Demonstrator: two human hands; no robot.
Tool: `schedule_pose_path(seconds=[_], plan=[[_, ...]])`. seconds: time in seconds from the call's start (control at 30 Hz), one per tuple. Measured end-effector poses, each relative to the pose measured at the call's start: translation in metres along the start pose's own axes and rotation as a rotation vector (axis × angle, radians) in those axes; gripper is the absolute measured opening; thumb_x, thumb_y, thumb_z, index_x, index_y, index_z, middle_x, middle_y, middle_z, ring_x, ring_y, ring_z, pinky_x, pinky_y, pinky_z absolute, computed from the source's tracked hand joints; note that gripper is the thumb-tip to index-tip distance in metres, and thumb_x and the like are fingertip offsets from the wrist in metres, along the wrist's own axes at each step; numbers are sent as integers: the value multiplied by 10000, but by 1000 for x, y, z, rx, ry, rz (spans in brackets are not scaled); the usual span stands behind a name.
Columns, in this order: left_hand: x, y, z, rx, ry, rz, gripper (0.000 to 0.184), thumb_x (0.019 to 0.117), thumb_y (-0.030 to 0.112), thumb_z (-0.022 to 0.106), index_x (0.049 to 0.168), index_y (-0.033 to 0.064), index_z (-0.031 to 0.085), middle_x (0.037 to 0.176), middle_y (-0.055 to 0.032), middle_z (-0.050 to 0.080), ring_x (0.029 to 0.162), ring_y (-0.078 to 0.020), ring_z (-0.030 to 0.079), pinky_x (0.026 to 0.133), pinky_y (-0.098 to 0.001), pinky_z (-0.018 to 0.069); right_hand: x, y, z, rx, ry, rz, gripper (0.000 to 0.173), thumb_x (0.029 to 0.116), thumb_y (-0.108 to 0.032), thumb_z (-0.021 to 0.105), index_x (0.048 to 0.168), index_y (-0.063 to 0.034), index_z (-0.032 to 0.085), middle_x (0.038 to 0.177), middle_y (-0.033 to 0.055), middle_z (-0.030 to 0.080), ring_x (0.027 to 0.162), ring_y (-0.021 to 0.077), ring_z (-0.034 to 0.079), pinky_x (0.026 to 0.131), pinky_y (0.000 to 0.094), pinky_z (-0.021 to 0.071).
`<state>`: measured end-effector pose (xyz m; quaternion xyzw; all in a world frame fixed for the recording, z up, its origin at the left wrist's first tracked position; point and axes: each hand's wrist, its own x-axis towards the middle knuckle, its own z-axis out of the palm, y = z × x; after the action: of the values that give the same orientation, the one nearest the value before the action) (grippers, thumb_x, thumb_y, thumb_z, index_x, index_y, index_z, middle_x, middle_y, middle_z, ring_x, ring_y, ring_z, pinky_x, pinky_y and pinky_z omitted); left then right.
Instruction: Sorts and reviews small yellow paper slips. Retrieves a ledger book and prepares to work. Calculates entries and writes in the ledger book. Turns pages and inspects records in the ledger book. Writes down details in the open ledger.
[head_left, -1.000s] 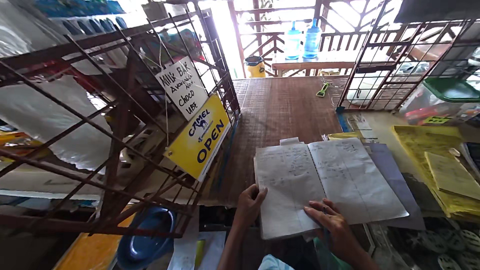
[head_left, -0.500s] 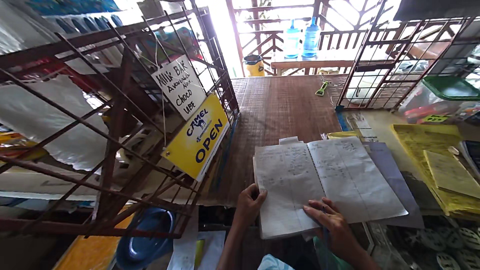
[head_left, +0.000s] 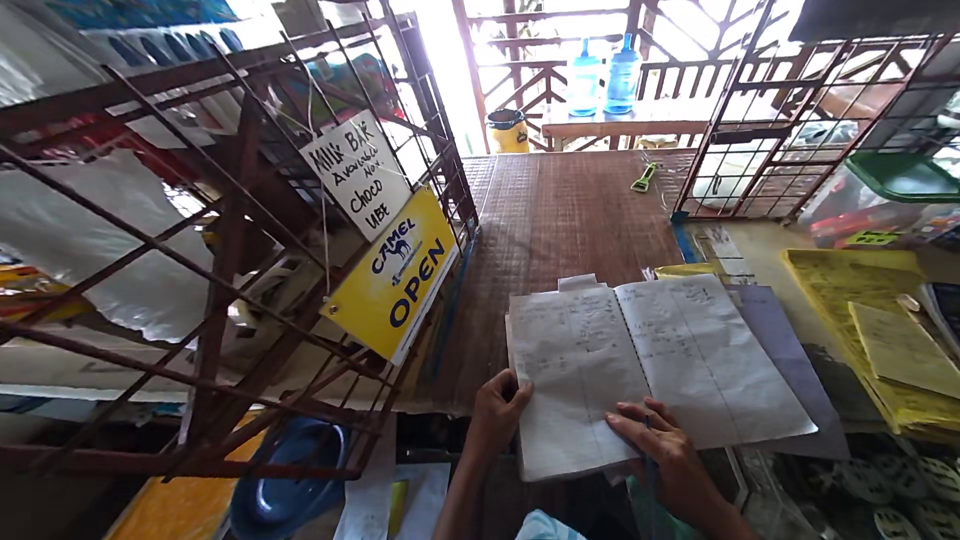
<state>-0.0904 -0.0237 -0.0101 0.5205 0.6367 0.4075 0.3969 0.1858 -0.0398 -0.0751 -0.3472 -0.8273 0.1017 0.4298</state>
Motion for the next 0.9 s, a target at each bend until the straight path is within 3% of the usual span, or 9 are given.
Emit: schedule_pose_path(seconds=[0.2,0.5,0.9], plan=[[0,-1,0,-12,-2,-2,127,943,122,633,826,90,599,661,54,563,587,-23,575,595,-196,503,0,1,1,13,10,-7,281,1001,-262,565,1232,-177,701,1208,-50,741,1305,53,563,1216,281,269],[-1,-3,2,-2,14,19,140,931,124,636,806,94,584,637,59,539,566,-21,553,569,-193,486,-2,1,0,16,5,-6,318,995,-345,586,1246,-183,697,1227,-45,736,1313,59,559,1216,296,273],[-2,1,2,39,37,7,144,931,100,639,805,77,575,639,59,518,566,-12,532,571,-187,469,0,-2,2,-2,24,2,304,968,-302,601,1224,-185,715,1195,-36,747,1284,73,585,1209,296,285]])
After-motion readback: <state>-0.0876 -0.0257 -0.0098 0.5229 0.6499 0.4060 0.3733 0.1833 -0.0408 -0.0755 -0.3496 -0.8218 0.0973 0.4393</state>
